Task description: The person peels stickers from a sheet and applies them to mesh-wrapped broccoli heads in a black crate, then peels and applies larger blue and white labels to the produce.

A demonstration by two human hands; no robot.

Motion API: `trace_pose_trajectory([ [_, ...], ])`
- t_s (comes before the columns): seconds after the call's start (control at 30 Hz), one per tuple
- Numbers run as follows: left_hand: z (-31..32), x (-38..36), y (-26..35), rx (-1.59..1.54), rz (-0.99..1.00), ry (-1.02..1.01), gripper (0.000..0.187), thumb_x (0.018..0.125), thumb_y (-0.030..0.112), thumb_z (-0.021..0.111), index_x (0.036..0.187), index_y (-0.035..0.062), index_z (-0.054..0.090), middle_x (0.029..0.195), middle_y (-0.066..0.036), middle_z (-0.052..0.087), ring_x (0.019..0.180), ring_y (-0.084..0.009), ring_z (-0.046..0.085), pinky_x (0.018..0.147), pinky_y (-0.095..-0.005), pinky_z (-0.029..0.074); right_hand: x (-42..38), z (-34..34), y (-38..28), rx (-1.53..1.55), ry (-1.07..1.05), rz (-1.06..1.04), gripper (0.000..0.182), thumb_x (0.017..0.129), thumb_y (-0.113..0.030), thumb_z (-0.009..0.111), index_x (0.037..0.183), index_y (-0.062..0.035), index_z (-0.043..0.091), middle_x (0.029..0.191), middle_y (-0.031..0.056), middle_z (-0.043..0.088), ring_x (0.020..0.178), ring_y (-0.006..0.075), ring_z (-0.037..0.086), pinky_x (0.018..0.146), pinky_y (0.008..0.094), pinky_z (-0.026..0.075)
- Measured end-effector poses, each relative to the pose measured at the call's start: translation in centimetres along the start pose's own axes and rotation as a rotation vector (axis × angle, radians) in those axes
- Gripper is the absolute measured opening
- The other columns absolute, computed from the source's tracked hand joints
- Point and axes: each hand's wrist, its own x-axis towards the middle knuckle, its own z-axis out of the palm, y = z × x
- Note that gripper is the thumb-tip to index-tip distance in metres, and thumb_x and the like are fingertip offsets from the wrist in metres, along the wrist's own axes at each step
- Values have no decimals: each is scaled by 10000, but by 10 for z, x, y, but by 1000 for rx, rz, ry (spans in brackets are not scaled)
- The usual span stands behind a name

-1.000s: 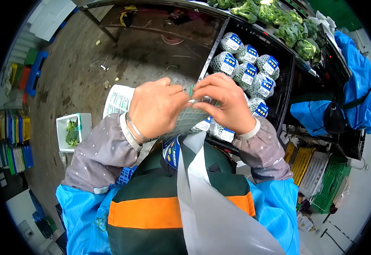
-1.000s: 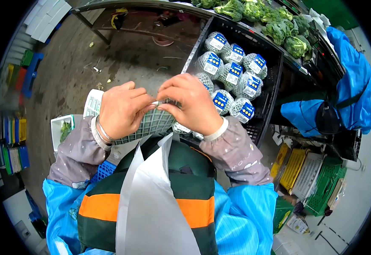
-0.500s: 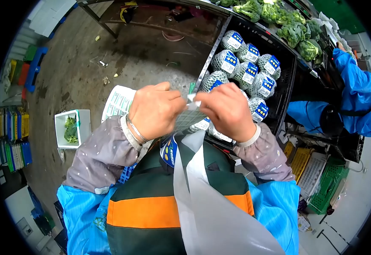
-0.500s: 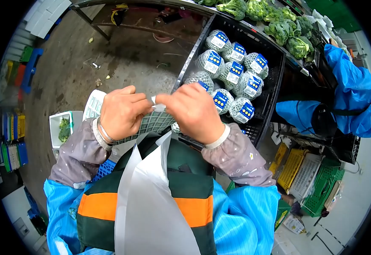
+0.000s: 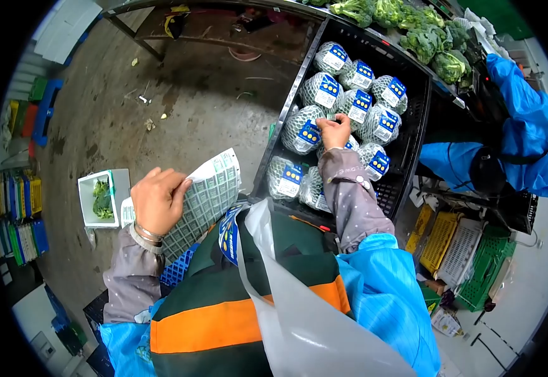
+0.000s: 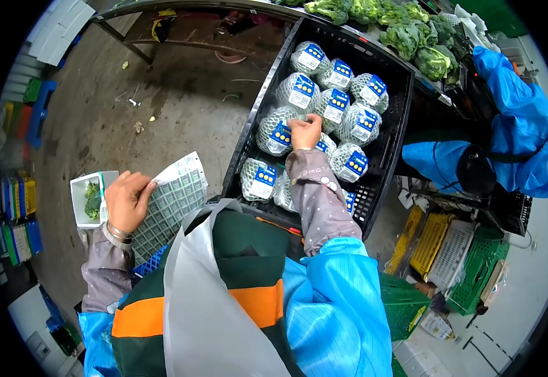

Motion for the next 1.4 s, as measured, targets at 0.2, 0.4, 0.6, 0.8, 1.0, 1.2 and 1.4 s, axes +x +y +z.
trace_pose_trajectory([
  [0.2,6,-2,7,-34,-10,-8,90,765,109,633,711,42,607,601,-84,505,569,-274,469,497,-358,353,-10,7,-16,-666,39,-284,525,621,-80,762,1031,-49,435,846,146,621,778,332,611,721,406,469],
  [0.4,9,4,14,-62,13,-27,85,761,114,635,713,47,612,597,-82,498,568,-271,468,492,-366,348,19,-87,10,108,119,141,155,743,-109,728,823,-7,643,715,70,617,589,144,573,504,264,470],
  [0.6,10,17,24,-92,81,-32,76,756,111,637,719,48,615,595,-79,497,564,-269,466,490,-366,344,-9,-89,-10,30,56,305,162,783,-61,681,886,59,642,759,90,651,601,142,623,497,225,506],
  [0.8,16,20,24,-130,150,-18,84,747,153,658,729,73,638,619,-60,551,584,-265,504,509,-353,392,26,-100,17,-900,-68,-199,325,641,-303,757,750,-8,676,625,128,645,522,192,624,532,321,497],
  [1.0,13,22,17,-130,154,27,119,731,225,690,760,111,669,627,-34,574,563,-247,511,500,-343,404,-30,-36,-79,-207,-365,-260,168,750,-84,701,893,-1,674,760,82,658,641,104,586,632,238,482],
  [1.2,7,27,26,-122,183,49,116,702,217,714,722,113,666,594,-23,543,546,-229,493,479,-337,379,-119,41,-181,-416,-1078,-933,254,681,-216,751,884,-85,676,854,60,622,883,251,548,756,337,465],
  [1.4,14,24,28,-112,171,51,117,707,220,710,708,113,664,589,-27,541,544,-232,499,481,-345,383,-135,38,-177,-414,-932,-1137,149,662,-141,730,780,-101,647,804,4,622,745,209,569,653,326,455],
])
